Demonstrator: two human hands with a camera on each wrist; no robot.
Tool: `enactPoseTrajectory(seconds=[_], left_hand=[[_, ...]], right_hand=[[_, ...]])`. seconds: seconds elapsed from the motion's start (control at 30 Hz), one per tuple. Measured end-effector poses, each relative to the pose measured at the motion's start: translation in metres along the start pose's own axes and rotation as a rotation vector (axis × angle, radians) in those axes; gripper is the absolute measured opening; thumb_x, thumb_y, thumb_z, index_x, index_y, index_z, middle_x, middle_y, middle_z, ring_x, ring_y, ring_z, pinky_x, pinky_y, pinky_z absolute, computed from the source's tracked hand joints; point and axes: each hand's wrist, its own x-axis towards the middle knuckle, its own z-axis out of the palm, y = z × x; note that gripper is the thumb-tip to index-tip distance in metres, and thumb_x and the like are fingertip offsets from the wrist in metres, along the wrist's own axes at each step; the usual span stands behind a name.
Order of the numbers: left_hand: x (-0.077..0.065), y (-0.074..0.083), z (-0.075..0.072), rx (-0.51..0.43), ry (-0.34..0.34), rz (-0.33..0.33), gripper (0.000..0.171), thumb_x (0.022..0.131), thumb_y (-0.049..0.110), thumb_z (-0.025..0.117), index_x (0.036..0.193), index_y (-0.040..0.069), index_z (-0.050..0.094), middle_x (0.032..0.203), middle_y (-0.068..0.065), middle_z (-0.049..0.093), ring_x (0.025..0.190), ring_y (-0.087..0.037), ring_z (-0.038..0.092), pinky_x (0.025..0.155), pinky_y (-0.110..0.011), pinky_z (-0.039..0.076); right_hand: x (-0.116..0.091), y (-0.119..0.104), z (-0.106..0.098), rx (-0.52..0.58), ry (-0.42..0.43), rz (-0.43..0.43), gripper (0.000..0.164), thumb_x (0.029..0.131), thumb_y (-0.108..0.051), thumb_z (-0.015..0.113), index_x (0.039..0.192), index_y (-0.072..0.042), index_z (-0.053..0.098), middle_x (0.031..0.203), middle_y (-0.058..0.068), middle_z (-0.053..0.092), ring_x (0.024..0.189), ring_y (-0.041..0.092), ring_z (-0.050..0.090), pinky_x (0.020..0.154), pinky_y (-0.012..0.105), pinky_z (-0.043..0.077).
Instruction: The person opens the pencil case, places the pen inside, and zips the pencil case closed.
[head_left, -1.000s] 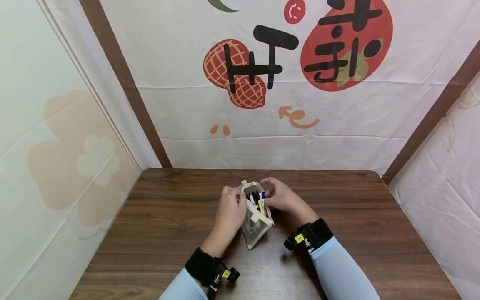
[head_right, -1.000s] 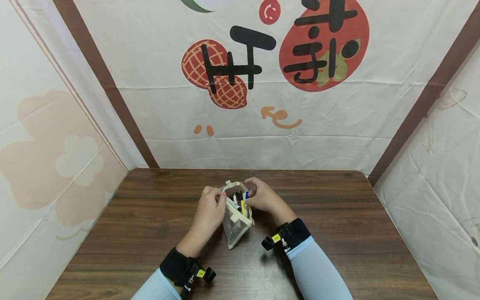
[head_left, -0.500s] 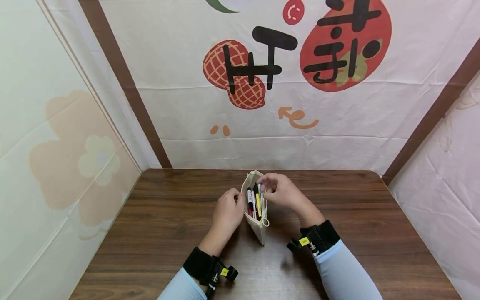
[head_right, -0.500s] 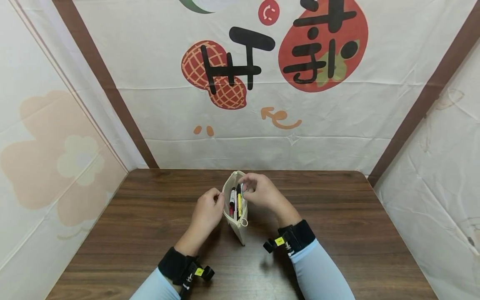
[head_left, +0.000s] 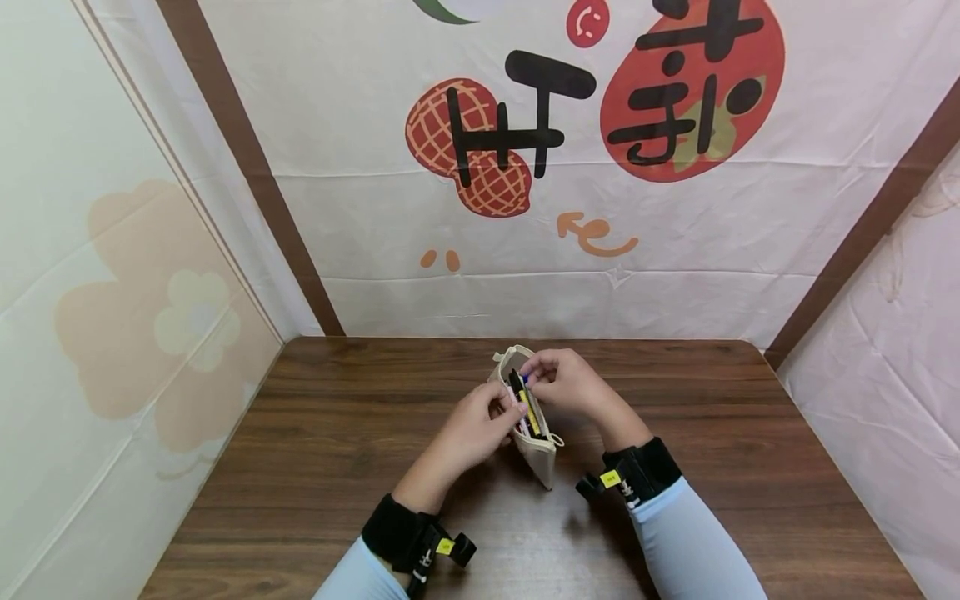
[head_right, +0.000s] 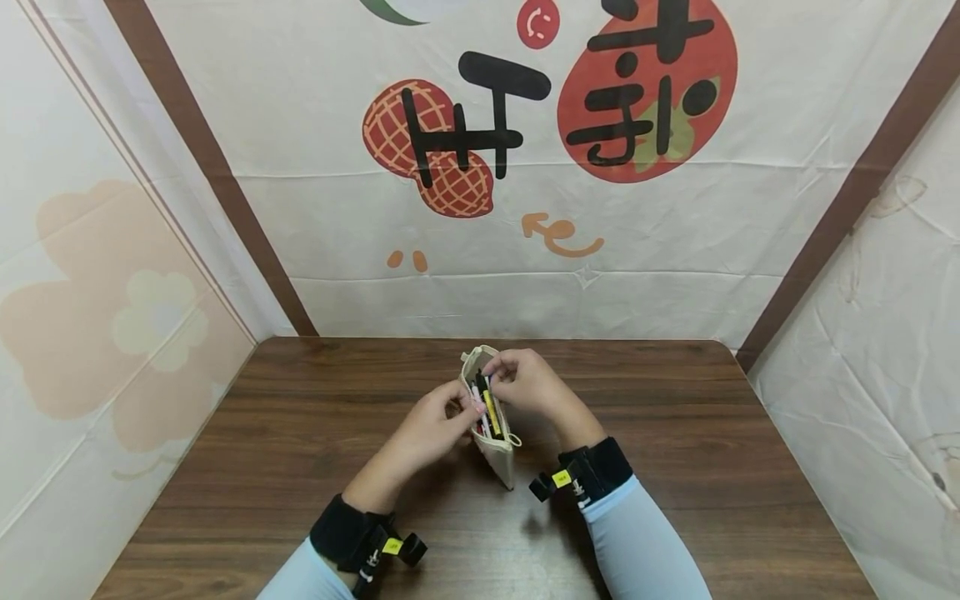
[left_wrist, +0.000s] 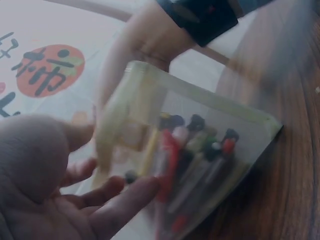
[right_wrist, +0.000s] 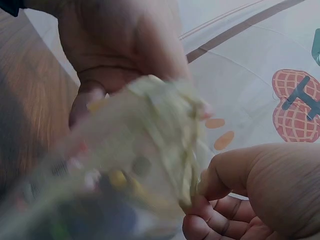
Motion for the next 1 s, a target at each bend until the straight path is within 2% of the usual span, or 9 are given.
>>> enactPoseTrajectory(seconds=[0.13, 0.23, 0.4, 0.6, 0.73, 0.83, 1.0], left_hand=[[-0.005, 0.005, 0.001, 0.088, -0.063, 0.06, 0.044, 0.096, 0.044, 0.093, 0.109, 0.013, 0.064, 0.114, -0.008, 0.064, 0.101, -0.024, 0.065, 0.083, -0.033, 0.052], [-0.008, 0.01, 0.007, 0.134, -0.063, 0.07, 0.059, 0.085, 0.042, 0.103, 0.116, 0.011, 0.064, 0.119, -0.007, 0.066, 0.11, -0.028, 0.066, 0.089, -0.036, 0.053], [-0.011, 0.016, 0.02, 0.176, 0.011, 0.057, 0.073, 0.078, 0.035, 0.108, 0.127, 0.009, 0.06, 0.124, -0.009, 0.071, 0.112, -0.028, 0.07, 0.092, -0.041, 0.057], [-0.014, 0.019, 0.034, 0.179, 0.102, 0.016, 0.093, 0.075, 0.041, 0.11, 0.143, 0.012, 0.054, 0.132, -0.01, 0.071, 0.116, -0.026, 0.07, 0.097, -0.049, 0.06], [-0.014, 0.018, 0.04, 0.238, 0.146, -0.004, 0.083, 0.081, 0.041, 0.104, 0.141, 0.013, 0.054, 0.129, -0.011, 0.072, 0.104, -0.025, 0.071, 0.085, -0.046, 0.06], [-0.013, 0.016, 0.04, 0.245, 0.156, 0.006, 0.068, 0.085, 0.026, 0.096, 0.135, 0.01, 0.054, 0.126, -0.015, 0.071, 0.097, -0.025, 0.068, 0.079, -0.043, 0.058], [-0.008, 0.011, 0.035, 0.171, 0.177, 0.008, 0.061, 0.08, 0.005, 0.087, 0.132, 0.005, 0.056, 0.133, -0.019, 0.063, 0.111, -0.03, 0.065, 0.092, -0.046, 0.058]], right_hand=[[0.0, 0.0, -0.002, 0.012, 0.019, 0.032, 0.021, 0.102, -0.002, 0.068, 0.118, 0.0, 0.081, 0.099, 0.009, 0.078, 0.083, 0.014, 0.068, 0.075, 0.028, 0.057], [0.0, 0.001, -0.004, 0.04, 0.029, 0.055, 0.02, 0.103, -0.003, 0.067, 0.117, 0.001, 0.08, 0.099, 0.01, 0.077, 0.08, 0.015, 0.069, 0.073, 0.029, 0.059], [0.001, 0.002, -0.005, 0.061, 0.044, 0.097, 0.019, 0.102, -0.004, 0.068, 0.115, -0.001, 0.081, 0.097, 0.009, 0.078, 0.078, 0.017, 0.07, 0.073, 0.032, 0.061], [0.002, 0.004, -0.003, 0.074, 0.101, 0.155, 0.019, 0.099, -0.003, 0.07, 0.113, -0.004, 0.083, 0.092, 0.007, 0.077, 0.077, 0.019, 0.072, 0.072, 0.035, 0.061], [0.002, 0.005, -0.003, 0.095, 0.115, 0.164, 0.02, 0.099, -0.001, 0.069, 0.115, 0.0, 0.081, 0.09, 0.007, 0.075, 0.076, 0.018, 0.072, 0.076, 0.043, 0.065], [0.003, 0.006, -0.003, 0.116, 0.144, 0.163, 0.022, 0.097, 0.001, 0.067, 0.115, 0.003, 0.08, 0.089, 0.007, 0.075, 0.077, 0.022, 0.073, 0.079, 0.048, 0.066], [0.004, 0.009, -0.003, 0.134, 0.163, 0.166, 0.024, 0.096, 0.002, 0.066, 0.115, 0.003, 0.079, 0.088, 0.007, 0.074, 0.081, 0.029, 0.075, 0.079, 0.05, 0.065]])
